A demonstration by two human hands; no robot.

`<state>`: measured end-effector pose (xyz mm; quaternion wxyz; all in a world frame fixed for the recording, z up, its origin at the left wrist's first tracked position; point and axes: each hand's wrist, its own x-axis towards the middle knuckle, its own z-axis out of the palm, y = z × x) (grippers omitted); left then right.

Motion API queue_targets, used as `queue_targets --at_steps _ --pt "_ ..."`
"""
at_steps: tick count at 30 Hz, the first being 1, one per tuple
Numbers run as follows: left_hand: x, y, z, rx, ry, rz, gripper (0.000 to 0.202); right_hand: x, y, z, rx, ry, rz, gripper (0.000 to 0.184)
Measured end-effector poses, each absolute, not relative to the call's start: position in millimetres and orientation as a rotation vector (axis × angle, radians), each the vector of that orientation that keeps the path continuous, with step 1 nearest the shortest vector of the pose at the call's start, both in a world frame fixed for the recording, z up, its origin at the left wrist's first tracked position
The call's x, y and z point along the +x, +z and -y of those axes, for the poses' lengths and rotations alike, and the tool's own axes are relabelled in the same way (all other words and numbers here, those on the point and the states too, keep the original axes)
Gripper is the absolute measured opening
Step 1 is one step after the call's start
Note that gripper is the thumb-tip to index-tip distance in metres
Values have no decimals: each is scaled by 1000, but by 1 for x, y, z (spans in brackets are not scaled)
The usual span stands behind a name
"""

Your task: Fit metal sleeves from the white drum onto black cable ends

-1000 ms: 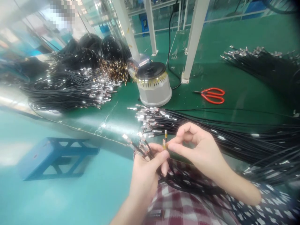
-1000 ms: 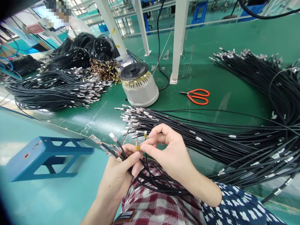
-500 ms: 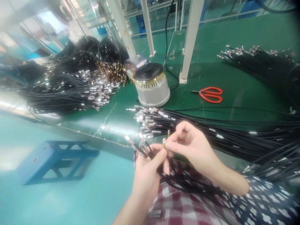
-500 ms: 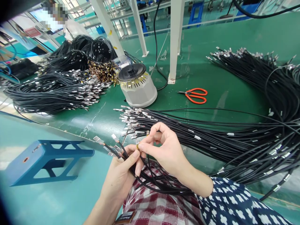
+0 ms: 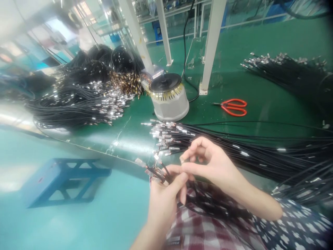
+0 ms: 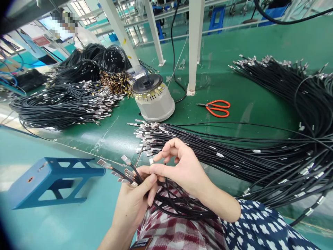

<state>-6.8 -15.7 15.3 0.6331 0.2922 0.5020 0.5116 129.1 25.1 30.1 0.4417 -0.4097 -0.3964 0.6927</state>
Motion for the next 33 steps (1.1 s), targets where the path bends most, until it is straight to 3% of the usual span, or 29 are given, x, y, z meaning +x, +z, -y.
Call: queue_targets --at_steps 7,17,21,24,30,33 --pt "-13 15 13 562 1116 -1051 13 130 14 -34 -726 1945 933 28" --pt "-11 15 12 573 1130 -1144 12 131 20 -27 -1067 1419 1454 9" --pt "-8 21 20 514 1228 -1184 19 137 11 -34 -1179 1197 1467 12" --pt "-7 27 28 504 1179 -1152 24 134 4 -35 -1230 1312 1492 8" --pt "-7 35 41 662 980 -1009 34 112 -1 -11 -1074 1377 1777 17" --pt "-10 35 42 630 991 -977 34 109 3 -6 -852 1595 1882 23"
